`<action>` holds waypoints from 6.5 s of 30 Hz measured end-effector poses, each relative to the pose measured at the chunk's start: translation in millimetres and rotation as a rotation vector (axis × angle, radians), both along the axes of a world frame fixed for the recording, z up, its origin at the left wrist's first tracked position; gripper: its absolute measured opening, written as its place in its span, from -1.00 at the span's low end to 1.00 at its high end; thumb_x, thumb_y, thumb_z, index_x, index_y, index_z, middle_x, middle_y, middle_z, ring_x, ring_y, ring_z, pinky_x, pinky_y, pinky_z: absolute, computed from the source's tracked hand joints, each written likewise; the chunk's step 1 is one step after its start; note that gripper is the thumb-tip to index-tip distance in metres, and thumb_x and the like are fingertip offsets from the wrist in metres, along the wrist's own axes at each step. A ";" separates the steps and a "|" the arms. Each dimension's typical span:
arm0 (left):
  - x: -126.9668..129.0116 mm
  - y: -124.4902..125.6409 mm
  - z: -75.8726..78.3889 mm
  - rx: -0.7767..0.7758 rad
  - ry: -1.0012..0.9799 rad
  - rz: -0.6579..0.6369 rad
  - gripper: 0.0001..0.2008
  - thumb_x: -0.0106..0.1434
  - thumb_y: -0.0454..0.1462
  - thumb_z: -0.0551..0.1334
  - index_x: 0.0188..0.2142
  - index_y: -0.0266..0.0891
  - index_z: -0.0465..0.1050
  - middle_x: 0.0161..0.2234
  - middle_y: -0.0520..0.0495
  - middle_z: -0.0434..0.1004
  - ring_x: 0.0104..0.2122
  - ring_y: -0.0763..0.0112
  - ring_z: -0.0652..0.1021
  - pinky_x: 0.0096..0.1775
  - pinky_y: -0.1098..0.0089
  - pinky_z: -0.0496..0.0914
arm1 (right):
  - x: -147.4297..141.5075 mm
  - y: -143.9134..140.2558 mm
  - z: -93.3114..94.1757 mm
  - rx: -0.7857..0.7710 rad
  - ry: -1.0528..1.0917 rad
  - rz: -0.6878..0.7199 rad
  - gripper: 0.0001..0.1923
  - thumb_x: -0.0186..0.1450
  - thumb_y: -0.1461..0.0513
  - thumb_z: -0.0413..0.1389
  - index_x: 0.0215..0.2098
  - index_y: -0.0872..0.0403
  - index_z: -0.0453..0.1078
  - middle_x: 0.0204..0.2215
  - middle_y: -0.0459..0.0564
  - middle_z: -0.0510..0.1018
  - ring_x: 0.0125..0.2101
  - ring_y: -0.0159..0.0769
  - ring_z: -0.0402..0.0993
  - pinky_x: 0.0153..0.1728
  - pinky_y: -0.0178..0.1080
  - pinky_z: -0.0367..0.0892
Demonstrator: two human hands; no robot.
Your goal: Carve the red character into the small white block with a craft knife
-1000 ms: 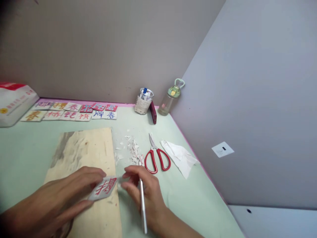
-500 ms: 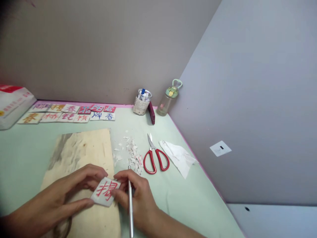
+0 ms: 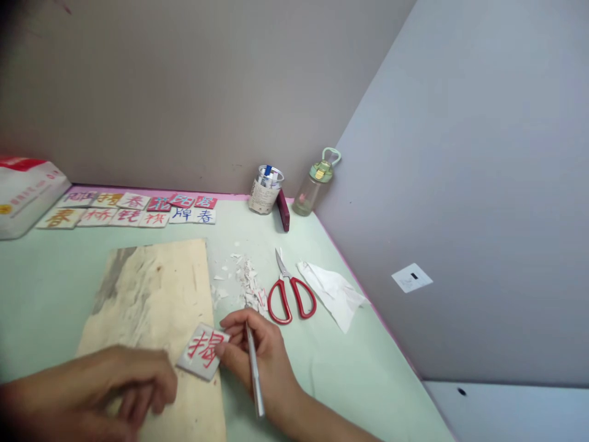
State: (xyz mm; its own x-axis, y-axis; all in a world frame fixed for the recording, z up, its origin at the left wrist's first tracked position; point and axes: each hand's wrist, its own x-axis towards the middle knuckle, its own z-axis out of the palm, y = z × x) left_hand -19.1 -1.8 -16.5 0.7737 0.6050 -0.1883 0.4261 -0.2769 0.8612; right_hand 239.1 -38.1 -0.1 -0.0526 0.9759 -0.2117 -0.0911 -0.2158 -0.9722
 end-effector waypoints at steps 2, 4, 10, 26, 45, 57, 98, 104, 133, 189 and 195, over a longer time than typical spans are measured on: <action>4.6 22.5 12.8 0.049 -0.084 0.057 -0.79 0.22 -0.27 0.27 -0.14 -0.06 0.56 -0.22 0.05 0.67 -0.19 0.28 0.66 -0.14 0.40 0.53 | 0.8 0.2 0.6 -0.006 0.011 -0.001 -0.57 0.10 0.08 0.53 -0.21 0.04 0.51 -0.42 -0.14 0.55 -0.46 -0.39 0.40 -0.38 -0.32 0.35; 6.5 37.8 18.9 0.211 -0.097 0.172 -0.83 0.35 -0.17 0.26 -0.09 -0.07 0.53 -0.08 -0.05 0.64 -0.06 0.18 0.62 -0.01 0.29 0.51 | 1.7 0.7 1.2 -0.009 0.013 -0.003 -0.58 0.10 0.10 0.54 -0.22 0.05 0.51 -0.44 -0.15 0.54 -0.47 -0.40 0.40 -0.38 -0.34 0.35; 9.2 24.1 6.2 0.225 -0.140 0.263 -0.55 0.27 -0.21 0.37 0.14 0.08 0.43 0.13 0.00 0.57 0.09 0.16 0.60 0.10 0.32 0.50 | 1.0 -1.2 -0.2 -0.050 0.103 0.057 -0.56 0.10 0.10 0.55 -0.20 0.05 0.50 -0.43 -0.17 0.56 -0.46 -0.42 0.47 -0.37 -0.36 0.38; 16.6 9.3 -0.3 0.478 -0.072 0.068 -0.55 0.24 -0.41 0.36 0.06 0.01 0.40 -0.03 0.03 0.51 -0.03 0.18 0.51 -0.01 0.32 0.44 | 17.8 -13.9 11.0 0.469 -0.542 0.051 -0.65 0.60 0.07 -0.04 0.09 -0.05 0.54 -0.27 0.01 0.56 -0.26 -0.21 0.52 -0.20 -0.18 0.47; 27.3 -7.9 -5.0 0.532 -0.072 0.174 -0.68 0.12 -0.43 0.25 -0.14 -0.10 0.38 -0.17 0.00 0.41 -0.14 0.13 0.42 -0.07 0.18 0.31 | -5.0 -17.1 16.3 0.434 -0.429 -0.043 -0.86 0.35 0.27 0.22 -0.39 0.03 0.43 -0.55 -0.18 0.45 -0.55 -0.41 0.34 -0.53 -0.38 0.26; -8.7 30.9 30.8 0.737 -0.025 0.312 -0.74 0.29 -0.20 0.26 -0.03 -0.05 0.35 -0.14 -0.01 0.46 -0.11 0.13 0.47 -0.07 0.17 0.33 | 9.5 -1.9 18.3 0.028 0.142 0.663 -0.58 0.35 -0.12 0.30 -0.37 0.05 0.60 -0.49 -0.09 0.57 -0.39 -0.30 0.57 0.17 0.02 0.41; 43.2 -18.9 -5.1 0.580 -0.059 0.199 -0.79 0.17 -0.39 0.21 -0.19 -0.18 0.43 -0.23 -0.06 0.41 -0.18 0.09 0.39 -0.08 0.04 0.29 | -10.1 -18.1 7.4 0.690 -0.656 0.130 -0.82 0.35 0.40 0.11 -0.29 -0.02 0.28 -0.45 -0.10 0.50 -0.50 -0.35 0.44 -0.48 -0.32 0.33; 44.7 -17.7 -6.5 0.577 -0.096 0.204 -0.83 0.16 -0.40 0.20 -0.24 -0.18 0.42 -0.25 -0.04 0.39 -0.20 0.11 0.38 -0.09 0.04 0.27 | -10.3 -17.4 5.8 0.714 -0.644 0.154 -0.81 0.37 0.41 0.12 -0.25 -0.02 0.29 -0.42 -0.09 0.51 -0.47 -0.34 0.45 -0.45 -0.31 0.34; 44.5 -17.4 1.8 0.635 -0.025 0.210 -0.90 0.16 -0.39 0.21 -0.32 -0.17 0.39 -0.29 -0.04 0.40 -0.23 0.14 0.39 -0.10 0.08 0.31 | -14.3 -15.1 -0.3 0.845 -0.788 0.171 -0.80 0.35 0.43 0.03 -0.26 -0.02 0.24 -0.46 -0.08 0.43 -0.48 -0.29 0.39 -0.48 -0.27 0.30; 47.0 -15.8 -8.6 0.680 -0.149 0.238 -0.87 0.20 -0.40 0.16 -0.26 -0.19 0.37 -0.32 0.00 0.36 -0.27 0.16 0.39 -0.12 0.10 0.23 | -7.9 -19.9 27.7 0.358 -0.647 0.301 -0.86 0.42 0.29 0.03 -0.32 0.00 0.23 -0.47 -0.15 0.40 -0.49 -0.37 0.30 -0.43 -0.29 0.24; 46.6 -15.9 -9.0 0.670 -0.144 0.235 -0.86 0.15 -0.41 0.16 -0.28 -0.19 0.35 -0.32 -0.01 0.36 -0.27 0.15 0.38 -0.14 0.09 0.24 | -8.1 -19.5 26.7 0.332 -0.626 0.290 -0.87 0.41 0.28 0.03 -0.33 0.01 0.25 -0.47 -0.14 0.41 -0.49 -0.37 0.31 -0.43 -0.30 0.24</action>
State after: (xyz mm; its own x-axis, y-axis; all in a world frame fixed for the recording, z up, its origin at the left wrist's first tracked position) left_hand 27.5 -17.6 -25.5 0.5986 0.7080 0.3748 0.4345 -0.6800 0.5907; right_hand 231.0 -57.6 26.6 -0.2834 0.9589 0.0156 0.5141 0.1657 -0.8416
